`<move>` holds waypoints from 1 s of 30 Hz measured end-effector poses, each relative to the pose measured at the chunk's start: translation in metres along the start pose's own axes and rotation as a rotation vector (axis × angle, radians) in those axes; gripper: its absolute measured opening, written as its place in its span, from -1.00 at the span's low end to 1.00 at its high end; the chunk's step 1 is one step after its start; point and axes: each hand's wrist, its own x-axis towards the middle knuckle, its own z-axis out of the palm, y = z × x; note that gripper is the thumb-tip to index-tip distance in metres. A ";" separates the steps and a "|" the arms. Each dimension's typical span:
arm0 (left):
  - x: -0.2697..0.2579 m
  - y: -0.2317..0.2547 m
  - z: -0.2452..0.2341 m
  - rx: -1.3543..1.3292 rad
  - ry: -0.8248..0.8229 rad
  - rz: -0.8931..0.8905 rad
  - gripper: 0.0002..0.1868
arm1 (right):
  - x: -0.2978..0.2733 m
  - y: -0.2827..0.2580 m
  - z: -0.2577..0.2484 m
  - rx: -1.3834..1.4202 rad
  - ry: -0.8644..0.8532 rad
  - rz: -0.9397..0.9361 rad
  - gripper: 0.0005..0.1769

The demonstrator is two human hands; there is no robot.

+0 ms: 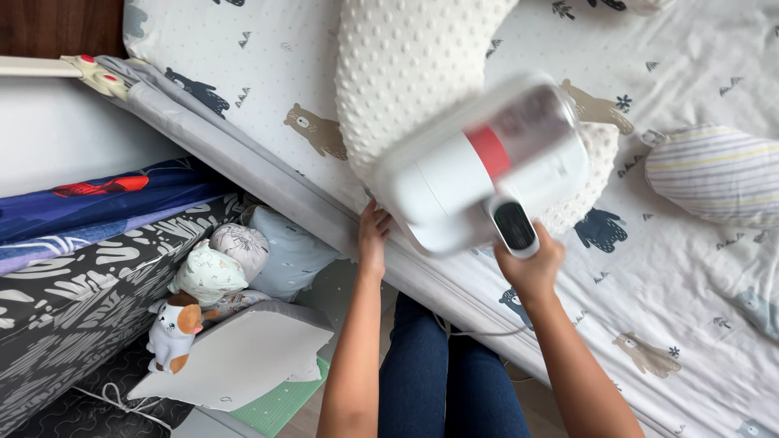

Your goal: The person uses a handheld vacuum cleaner to clean a baby mattress, a striped pillow, a U-shaped pillow, a grey pillow, and a white mat. They systematically move the vacuum over each item, lifting and repositioning them to clean different sides.

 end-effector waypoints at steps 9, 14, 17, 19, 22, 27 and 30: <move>-0.007 -0.003 0.038 -0.087 -0.039 -0.074 -0.17 | -0.108 0.115 -0.054 -0.130 0.156 -0.009 -0.76; 0.005 -0.015 0.039 -0.108 -0.002 -0.090 -0.19 | -0.081 0.118 -0.047 -0.149 0.155 -0.201 -0.77; 0.003 -0.022 0.040 -0.121 -0.052 -0.041 -0.19 | -0.047 0.085 -0.027 -0.128 0.164 -0.249 -0.71; 0.011 -0.023 0.039 -0.098 -0.022 -0.008 -0.23 | -0.021 0.051 -0.007 -0.022 0.125 -0.283 -0.73; 0.022 -0.043 0.028 -0.065 -0.101 0.062 -0.25 | 0.013 -0.002 0.042 0.006 0.184 -0.323 -0.73; 0.049 -0.073 0.006 -0.077 -0.044 -0.140 -0.29 | 0.069 -0.091 0.116 0.058 0.191 -0.241 -0.75; 0.062 -0.082 -0.010 -0.016 -0.041 -0.119 -0.25 | 0.091 -0.127 0.144 -0.009 0.145 -0.239 -0.73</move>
